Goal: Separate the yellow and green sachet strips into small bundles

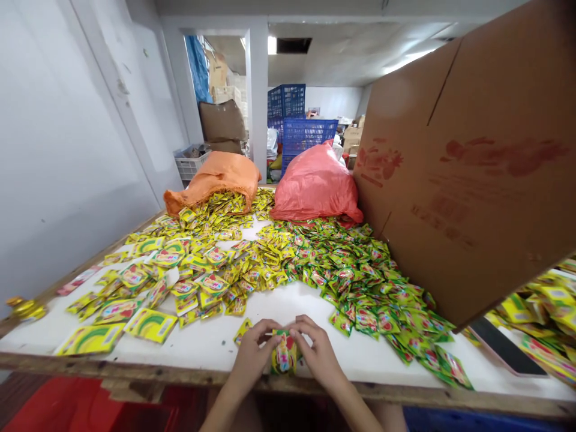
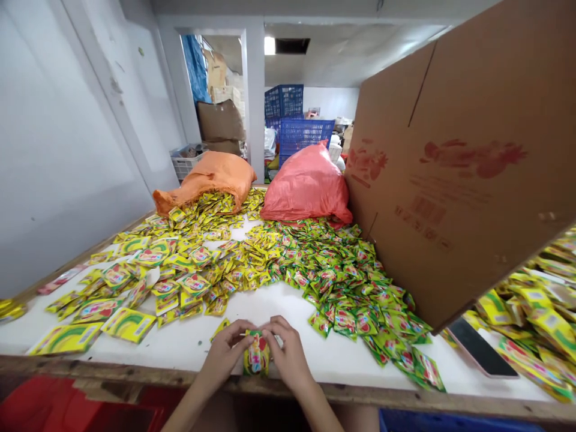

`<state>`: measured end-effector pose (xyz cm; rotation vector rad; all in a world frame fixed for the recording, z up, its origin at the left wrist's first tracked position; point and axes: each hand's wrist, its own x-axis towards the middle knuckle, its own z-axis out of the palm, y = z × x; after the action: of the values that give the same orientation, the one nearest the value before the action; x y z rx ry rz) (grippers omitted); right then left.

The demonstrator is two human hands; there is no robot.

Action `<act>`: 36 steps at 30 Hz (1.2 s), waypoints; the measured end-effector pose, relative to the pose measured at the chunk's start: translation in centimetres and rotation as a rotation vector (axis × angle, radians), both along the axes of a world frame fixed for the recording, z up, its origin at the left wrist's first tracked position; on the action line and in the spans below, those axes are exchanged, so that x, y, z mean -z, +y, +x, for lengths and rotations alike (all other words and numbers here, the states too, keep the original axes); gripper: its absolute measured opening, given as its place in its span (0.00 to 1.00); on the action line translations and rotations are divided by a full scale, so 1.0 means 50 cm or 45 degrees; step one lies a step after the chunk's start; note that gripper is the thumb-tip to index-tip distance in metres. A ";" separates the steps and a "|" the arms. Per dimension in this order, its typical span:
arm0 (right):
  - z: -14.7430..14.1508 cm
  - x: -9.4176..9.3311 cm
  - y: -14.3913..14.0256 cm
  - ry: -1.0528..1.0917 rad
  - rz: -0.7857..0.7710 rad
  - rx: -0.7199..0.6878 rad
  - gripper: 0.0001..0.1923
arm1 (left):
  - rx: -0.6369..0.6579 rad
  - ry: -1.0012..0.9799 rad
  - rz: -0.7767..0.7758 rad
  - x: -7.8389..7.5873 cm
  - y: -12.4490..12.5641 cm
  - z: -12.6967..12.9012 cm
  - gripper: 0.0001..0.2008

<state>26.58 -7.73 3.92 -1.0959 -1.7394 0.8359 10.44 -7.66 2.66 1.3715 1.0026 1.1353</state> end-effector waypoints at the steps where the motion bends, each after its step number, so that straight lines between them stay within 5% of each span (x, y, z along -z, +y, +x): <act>1: -0.002 0.003 0.001 0.020 0.005 0.037 0.12 | -0.026 -0.030 0.013 -0.002 0.002 0.001 0.07; 5: -0.005 0.013 -0.002 0.087 0.023 0.150 0.15 | -0.047 -0.182 0.001 -0.006 0.006 0.005 0.14; 10: -0.003 -0.004 -0.014 0.008 0.072 0.030 0.09 | -0.051 0.012 0.069 -0.016 -0.001 0.002 0.07; 23: -0.013 -0.016 0.002 -0.059 -0.041 0.191 0.08 | -0.261 0.098 0.001 -0.020 0.014 0.019 0.09; 36: -0.011 0.039 -0.023 0.168 -0.111 0.146 0.12 | -0.081 0.137 0.037 -0.007 -0.005 0.003 0.09</act>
<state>26.04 -8.87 1.96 -1.1601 -1.5291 0.8984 10.61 -7.88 3.03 1.4455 1.1168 1.1368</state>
